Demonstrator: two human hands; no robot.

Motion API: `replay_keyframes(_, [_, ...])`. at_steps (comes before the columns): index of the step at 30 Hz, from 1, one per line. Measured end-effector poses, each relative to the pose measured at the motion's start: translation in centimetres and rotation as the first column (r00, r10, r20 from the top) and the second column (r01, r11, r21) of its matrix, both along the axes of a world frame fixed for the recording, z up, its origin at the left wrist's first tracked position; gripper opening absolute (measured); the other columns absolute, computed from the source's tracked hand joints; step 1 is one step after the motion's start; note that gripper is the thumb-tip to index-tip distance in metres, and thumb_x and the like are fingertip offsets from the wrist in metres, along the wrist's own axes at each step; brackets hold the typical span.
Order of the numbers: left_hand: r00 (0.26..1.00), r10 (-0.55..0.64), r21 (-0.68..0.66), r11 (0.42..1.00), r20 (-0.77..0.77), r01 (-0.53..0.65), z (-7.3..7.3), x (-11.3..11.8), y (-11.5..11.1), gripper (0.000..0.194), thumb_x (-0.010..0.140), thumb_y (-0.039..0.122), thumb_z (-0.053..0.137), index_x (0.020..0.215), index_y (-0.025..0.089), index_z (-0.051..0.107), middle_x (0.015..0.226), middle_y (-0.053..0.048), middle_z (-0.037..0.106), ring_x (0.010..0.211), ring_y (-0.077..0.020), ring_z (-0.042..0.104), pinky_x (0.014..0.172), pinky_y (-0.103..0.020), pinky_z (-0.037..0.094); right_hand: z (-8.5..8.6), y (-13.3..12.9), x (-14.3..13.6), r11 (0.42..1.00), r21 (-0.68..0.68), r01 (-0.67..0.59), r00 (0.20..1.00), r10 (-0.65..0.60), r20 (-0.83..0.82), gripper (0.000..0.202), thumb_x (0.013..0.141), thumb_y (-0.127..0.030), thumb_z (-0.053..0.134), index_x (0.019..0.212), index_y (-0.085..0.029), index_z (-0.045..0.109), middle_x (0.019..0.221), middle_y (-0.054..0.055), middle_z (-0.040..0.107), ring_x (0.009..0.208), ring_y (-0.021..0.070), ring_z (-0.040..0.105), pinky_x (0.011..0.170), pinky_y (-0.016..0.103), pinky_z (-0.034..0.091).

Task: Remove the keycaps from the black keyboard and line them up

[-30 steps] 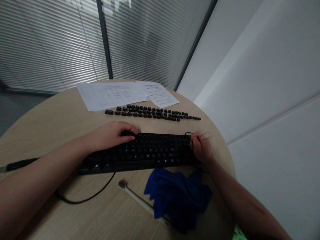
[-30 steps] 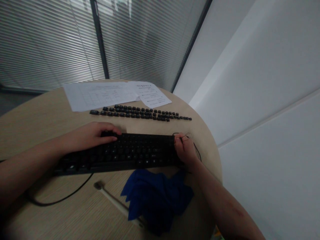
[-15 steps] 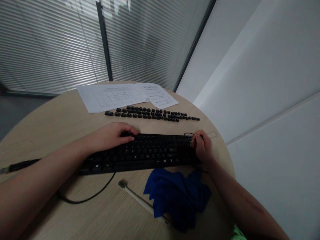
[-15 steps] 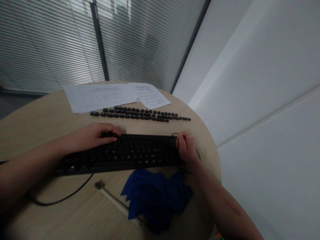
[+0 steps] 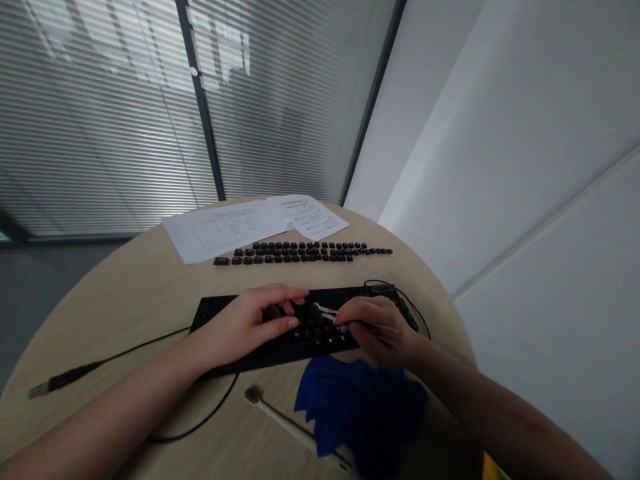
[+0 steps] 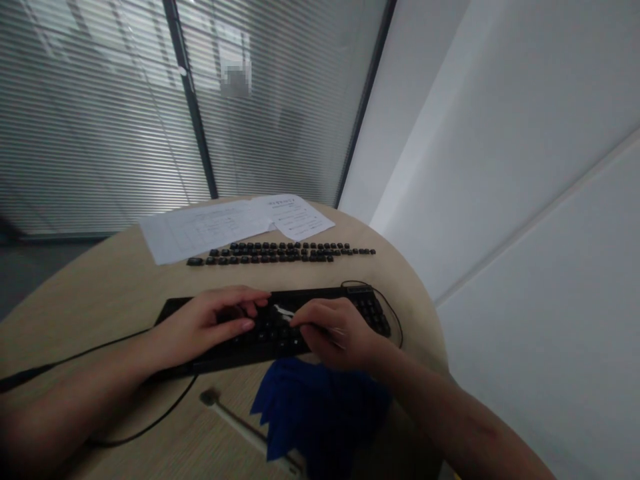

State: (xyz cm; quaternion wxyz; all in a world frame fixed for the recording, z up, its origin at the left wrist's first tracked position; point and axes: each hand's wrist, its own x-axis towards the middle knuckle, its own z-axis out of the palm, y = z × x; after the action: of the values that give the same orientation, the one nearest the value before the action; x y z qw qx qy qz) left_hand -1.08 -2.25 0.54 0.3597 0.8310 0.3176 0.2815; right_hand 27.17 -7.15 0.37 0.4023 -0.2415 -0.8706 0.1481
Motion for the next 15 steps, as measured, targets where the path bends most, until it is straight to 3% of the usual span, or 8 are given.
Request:
replay_keyframes(3, [0.999, 0.014, -0.139, 0.99, 0.039, -0.008, -0.5, 0.1, 0.0, 0.039, 0.09, 0.041, 0.065, 0.123, 0.021, 0.073, 0.095, -0.004, 0.076, 0.081, -0.0186, 0.07, 0.07, -0.028, 0.056, 0.5, 0.3, -1.2, 0.998, -0.03, -0.056, 0.997, 0.055, -0.045, 0.02, 0.103, -0.023, 0.048, 0.106, -0.018, 0.067, 0.083, 0.005, 0.072, 0.07, 0.014, 0.067, 0.066, 0.026, 0.054])
replay_keyframes(7, [0.994, 0.047, -0.289, 0.957, 0.094, -0.018, -0.8, -0.1, 0.1, 0.03, 0.088, 0.041, 0.068, 0.108, 0.02, 0.075, 0.091, -0.003, 0.076, 0.076, -0.0168, 0.067, 0.068, -0.027, 0.055, -0.4, 0.9, -2.2, 0.995, -0.055, -0.088, 0.987, 0.08, -0.142, 0.024, 0.106, -0.025, 0.046, 0.106, -0.018, 0.068, 0.079, 0.005, 0.072, 0.072, 0.0146, 0.068, 0.07, 0.027, 0.056])
replay_keyframes(15, [0.992, -0.023, -0.382, 0.921, 0.123, 0.068, -1.1, -0.5, 0.8, 0.025, 0.084, 0.043, 0.075, 0.092, 0.02, 0.073, 0.082, 0.0, 0.069, 0.071, -0.0135, 0.06, 0.064, -0.023, 0.049, -3.0, 0.1, -3.2, 0.987, -0.055, -0.149, 0.952, 0.128, -0.277, 0.024, 0.109, -0.028, 0.046, 0.115, -0.018, 0.066, 0.083, 0.007, 0.074, 0.077, 0.0156, 0.072, 0.074, 0.027, 0.06])
